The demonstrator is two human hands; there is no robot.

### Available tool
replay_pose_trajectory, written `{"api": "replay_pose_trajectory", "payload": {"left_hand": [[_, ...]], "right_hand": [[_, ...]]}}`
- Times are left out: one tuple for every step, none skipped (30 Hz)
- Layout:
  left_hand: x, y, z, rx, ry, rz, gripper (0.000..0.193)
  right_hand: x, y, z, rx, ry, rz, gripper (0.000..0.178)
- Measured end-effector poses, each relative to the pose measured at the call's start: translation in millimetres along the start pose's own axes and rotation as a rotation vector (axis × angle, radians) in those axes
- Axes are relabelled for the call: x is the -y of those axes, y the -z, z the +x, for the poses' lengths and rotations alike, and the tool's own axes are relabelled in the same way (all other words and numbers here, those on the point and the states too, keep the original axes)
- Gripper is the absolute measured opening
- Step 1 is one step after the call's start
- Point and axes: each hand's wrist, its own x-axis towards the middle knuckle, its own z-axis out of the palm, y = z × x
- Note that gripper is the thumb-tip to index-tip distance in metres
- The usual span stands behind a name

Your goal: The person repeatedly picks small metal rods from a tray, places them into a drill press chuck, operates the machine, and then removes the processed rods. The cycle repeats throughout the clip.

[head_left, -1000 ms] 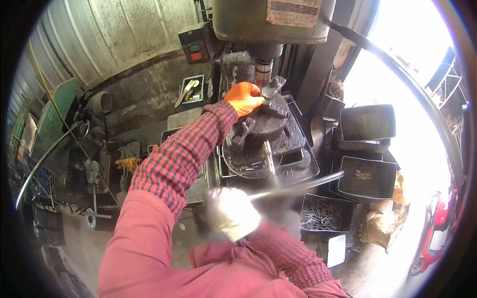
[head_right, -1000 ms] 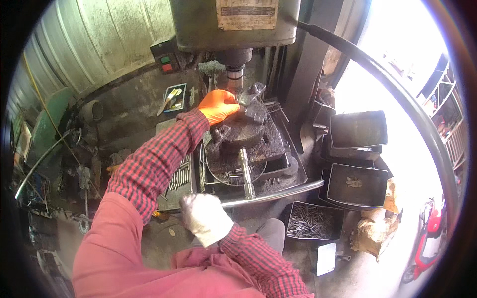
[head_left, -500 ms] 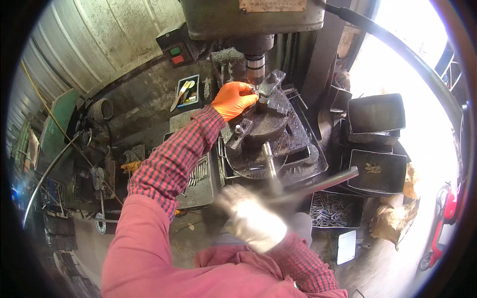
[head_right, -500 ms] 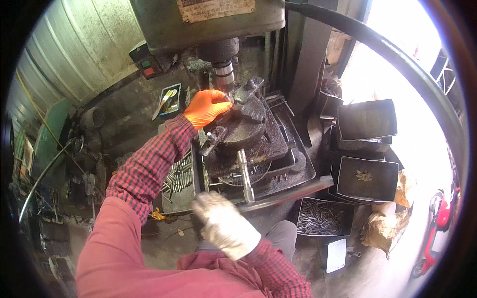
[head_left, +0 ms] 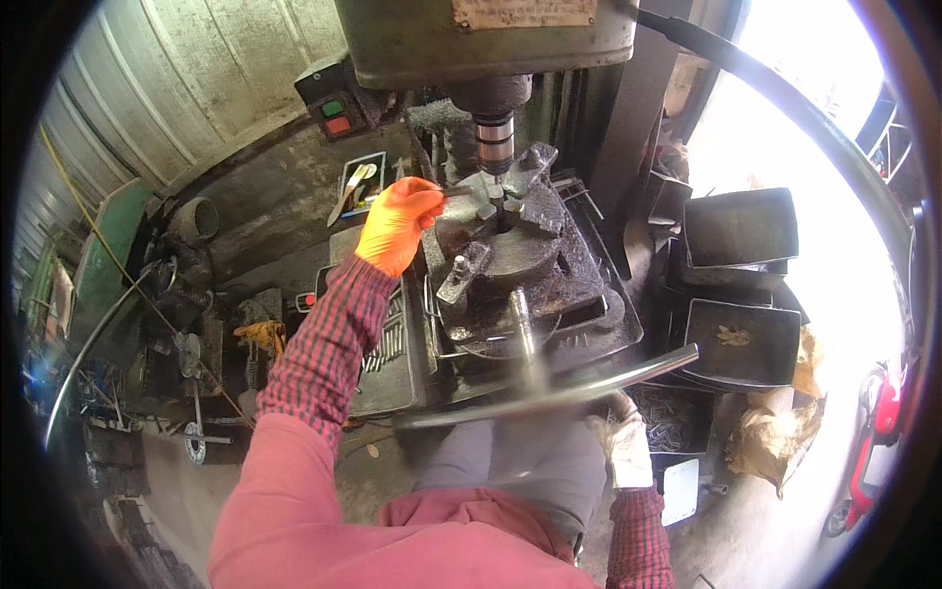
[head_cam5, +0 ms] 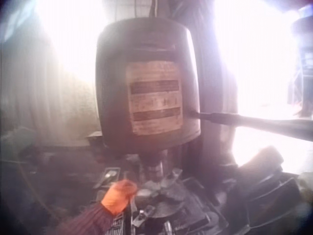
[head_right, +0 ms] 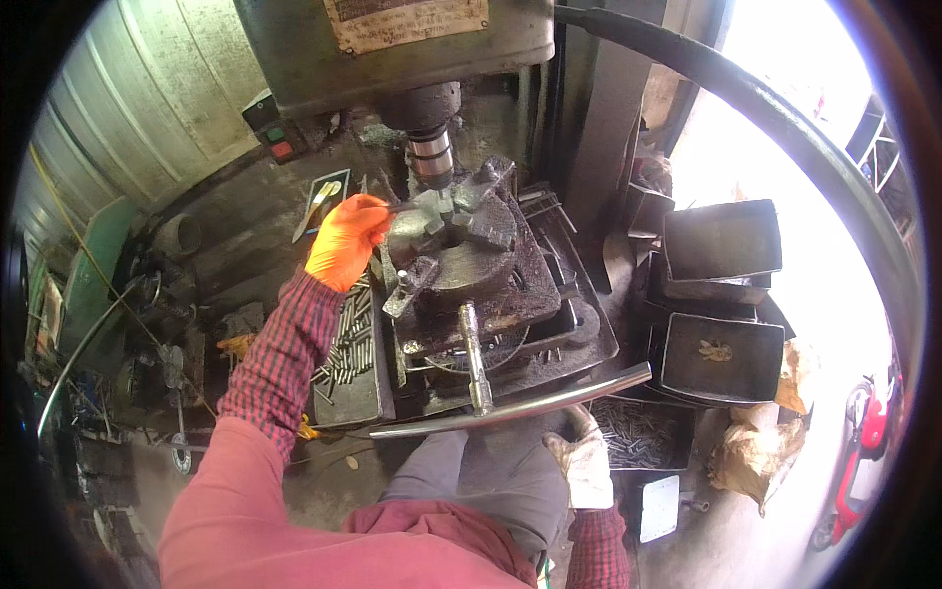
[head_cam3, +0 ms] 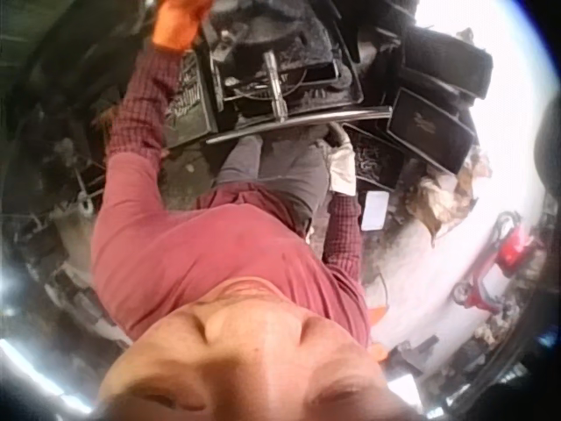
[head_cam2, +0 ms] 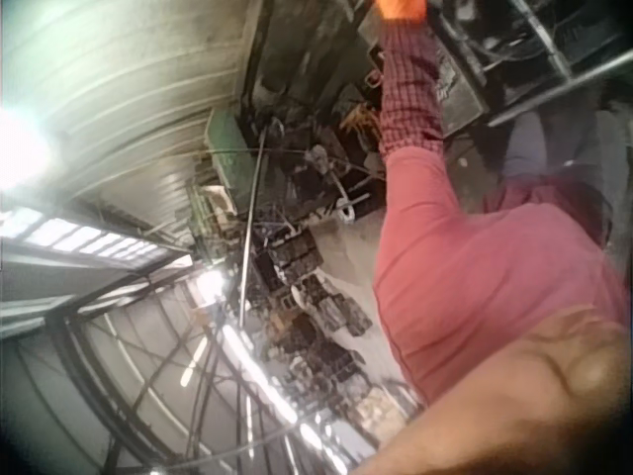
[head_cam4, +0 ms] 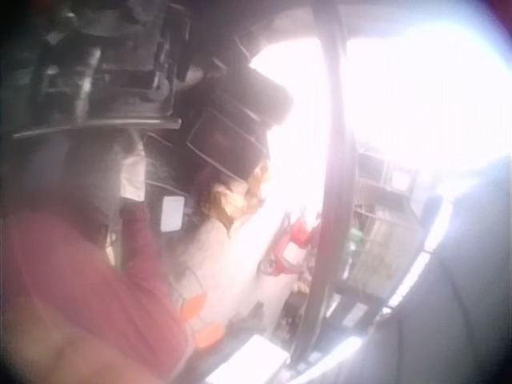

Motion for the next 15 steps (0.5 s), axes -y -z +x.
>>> {"api": "replay_pose_trajectory", "payload": {"left_hand": [[0.0,4.7,-9.8,-0.089,-0.012,-0.190,0.010],[0.5,9.1,-18.5,-0.175,-0.024,-0.379,0.010],[-3.5,16.6,-25.1,-0.280,0.021,-0.519,0.014],[-1.7,19.1,-29.9,-0.314,0.057,-0.618,0.012],[1.9,18.7,-32.1,-0.292,0.067,-0.560,0.012],[4.0,18.0,-34.2,-0.334,0.096,-0.482,0.011],[7.4,14.1,-36.3,-0.271,0.039,-0.367,0.016],[7.9,9.8,-35.5,-0.193,-0.031,-0.264,0.019],[6.8,4.6,-34.0,-0.161,-0.063,-0.146,0.023],[5.8,-2.4,-31.8,-0.154,-0.077,-0.019,0.026],[5.0,-11.3,-26.5,-0.125,-0.134,0.128,0.036],[4.4,-20.5,-21.5,-0.082,-0.176,0.184,0.036],[4.0,-30.2,-15.0,-0.073,-0.136,0.195,0.034],[2.9,-38.0,-8.2,-0.020,-0.154,0.186,0.033],[2.1,-44.5,-1.8,-0.004,-0.152,0.160,0.024]], "right_hand": [[-4.5,-3.3,-2.0,0.005,0.004,-0.003,0.065],[-8.9,-4.6,-5.0,-0.026,-0.008,-0.081,0.065],[-12.9,-4.8,-6.9,0.003,-0.056,-0.065,0.066],[-16.4,-4.7,-9.4,0.020,-0.017,0.016,0.066],[-18.5,-2.9,-11.5,0.023,0.004,0.002,0.066],[-19.4,-1.8,-13.5,0.029,0.053,-0.063,0.066],[-18.6,0.4,-15.6,0.045,0.021,0.027,0.066],[-16.6,1.9,-16.6,0.061,0.020,0.070,0.066],[-13.3,3.7,-17.9,0.074,0.018,0.115,0.066],[-9.4,5.3,-18.1,0.068,0.006,0.091,0.066],[-5.4,6.7,-18.7,0.063,-0.007,0.066,0.066],[-1.5,8.1,-19.2,0.032,-0.002,0.022,0.065],[1.8,8.5,-20.2,0.048,-0.032,0.059,0.064],[4.4,9.1,-21.4,0.036,-0.041,0.077,0.063],[6.3,9.4,-22.6,0.036,-0.047,0.047,0.062]]}}
